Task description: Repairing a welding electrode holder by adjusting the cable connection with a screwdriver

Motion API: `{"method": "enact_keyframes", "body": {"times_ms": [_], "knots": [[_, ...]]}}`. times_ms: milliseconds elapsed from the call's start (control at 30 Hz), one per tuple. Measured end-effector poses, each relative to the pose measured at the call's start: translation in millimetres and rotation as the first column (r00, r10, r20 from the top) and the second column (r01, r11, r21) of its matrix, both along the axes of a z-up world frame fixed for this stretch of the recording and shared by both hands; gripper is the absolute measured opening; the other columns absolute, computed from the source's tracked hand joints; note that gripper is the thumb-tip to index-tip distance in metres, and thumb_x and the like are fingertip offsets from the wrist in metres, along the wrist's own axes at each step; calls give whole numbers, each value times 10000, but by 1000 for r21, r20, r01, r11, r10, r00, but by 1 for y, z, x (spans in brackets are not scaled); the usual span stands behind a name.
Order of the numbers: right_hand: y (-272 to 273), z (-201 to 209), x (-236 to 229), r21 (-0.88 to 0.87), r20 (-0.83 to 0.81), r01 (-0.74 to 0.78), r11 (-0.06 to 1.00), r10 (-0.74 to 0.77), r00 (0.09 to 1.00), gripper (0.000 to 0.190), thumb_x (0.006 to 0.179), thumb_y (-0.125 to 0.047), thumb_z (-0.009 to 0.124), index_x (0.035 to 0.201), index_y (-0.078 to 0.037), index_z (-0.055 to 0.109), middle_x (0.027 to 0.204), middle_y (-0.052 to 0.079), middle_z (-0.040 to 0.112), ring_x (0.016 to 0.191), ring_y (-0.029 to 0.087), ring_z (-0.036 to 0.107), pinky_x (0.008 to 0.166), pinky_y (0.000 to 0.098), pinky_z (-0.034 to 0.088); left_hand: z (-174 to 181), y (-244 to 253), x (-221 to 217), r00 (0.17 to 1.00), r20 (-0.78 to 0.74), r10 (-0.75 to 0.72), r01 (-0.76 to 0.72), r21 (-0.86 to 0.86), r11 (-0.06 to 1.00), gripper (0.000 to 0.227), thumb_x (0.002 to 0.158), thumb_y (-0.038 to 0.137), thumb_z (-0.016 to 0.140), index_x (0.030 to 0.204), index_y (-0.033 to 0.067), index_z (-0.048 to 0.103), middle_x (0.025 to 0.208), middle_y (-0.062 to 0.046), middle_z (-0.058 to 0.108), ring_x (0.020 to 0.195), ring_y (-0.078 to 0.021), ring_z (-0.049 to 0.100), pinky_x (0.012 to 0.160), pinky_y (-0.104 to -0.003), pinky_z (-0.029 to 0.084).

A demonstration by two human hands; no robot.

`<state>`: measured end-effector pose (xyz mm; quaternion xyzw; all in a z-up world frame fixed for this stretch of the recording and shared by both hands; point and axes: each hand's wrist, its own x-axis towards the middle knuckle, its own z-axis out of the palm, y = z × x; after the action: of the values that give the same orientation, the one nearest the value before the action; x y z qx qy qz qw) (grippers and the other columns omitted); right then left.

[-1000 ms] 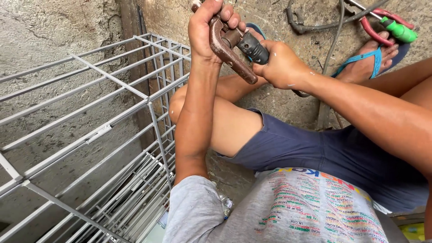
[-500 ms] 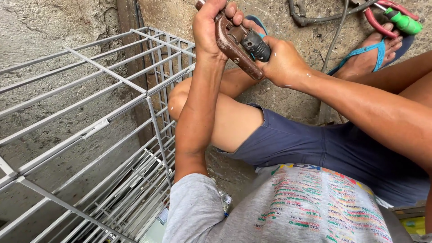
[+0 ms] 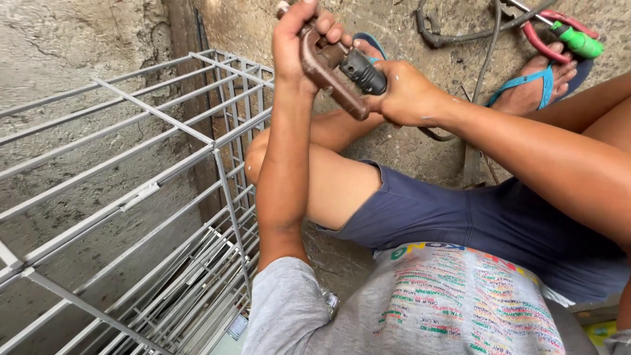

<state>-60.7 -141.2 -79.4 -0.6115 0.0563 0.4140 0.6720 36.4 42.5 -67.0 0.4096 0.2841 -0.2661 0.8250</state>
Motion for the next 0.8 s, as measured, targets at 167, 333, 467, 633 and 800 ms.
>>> {"method": "enact_keyframes", "body": {"times_ms": [167, 333, 467, 633, 800], "knots": [[-33, 33, 10, 330, -46, -88, 940, 110, 993, 186, 955, -161, 683, 949, -62, 526, 582, 129, 618, 413, 188, 580, 412, 286, 437, 63, -11, -11, 908, 414, -60, 182, -261, 948, 122, 964, 156, 647, 910, 61, 592, 779, -79, 606, 820, -251, 674, 894, -481, 623], [-39, 52, 18, 80, 46, -182, 980, 178, 983, 105, 975, -199, 669, 981, -125, 596, 506, 93, 569, 408, 135, 485, 418, 290, 361, 74, -28, -9, 906, 420, -53, 216, -351, 911, 146, 977, 100, 590, 866, 114, 497, 741, -11, 474, 663, -130, 486, 731, -304, 486], [-20, 17, 8, 70, -93, 9, 998, -2, 996, 114, 962, -88, 679, 956, -84, 566, 518, 102, 517, 346, 170, 453, 312, 308, 348, 17, -21, 1, 980, 192, -46, 93, -247, 964, 208, 924, 120, 592, 733, 89, 514, 697, -23, 509, 611, -143, 499, 662, -348, 467], [-30, -14, 9, 580, -245, 56, 813, 108, 964, 182, 936, -87, 701, 846, 45, 614, 618, 193, 643, 461, 260, 630, 461, 311, 524, 17, -29, 2, 974, 205, -96, 135, -186, 973, 190, 848, 137, 615, 686, 66, 543, 663, -26, 502, 628, -156, 505, 713, -357, 447], [-33, 1, 11, 663, -207, 66, 745, 98, 973, 196, 863, -83, 740, 980, 23, 624, 686, 140, 625, 515, 198, 609, 458, 347, 566, 44, -23, -1, 939, 329, -100, 205, -301, 931, 284, 936, 296, 635, 896, 17, 596, 870, -54, 528, 856, -219, 570, 899, -425, 565]]}}
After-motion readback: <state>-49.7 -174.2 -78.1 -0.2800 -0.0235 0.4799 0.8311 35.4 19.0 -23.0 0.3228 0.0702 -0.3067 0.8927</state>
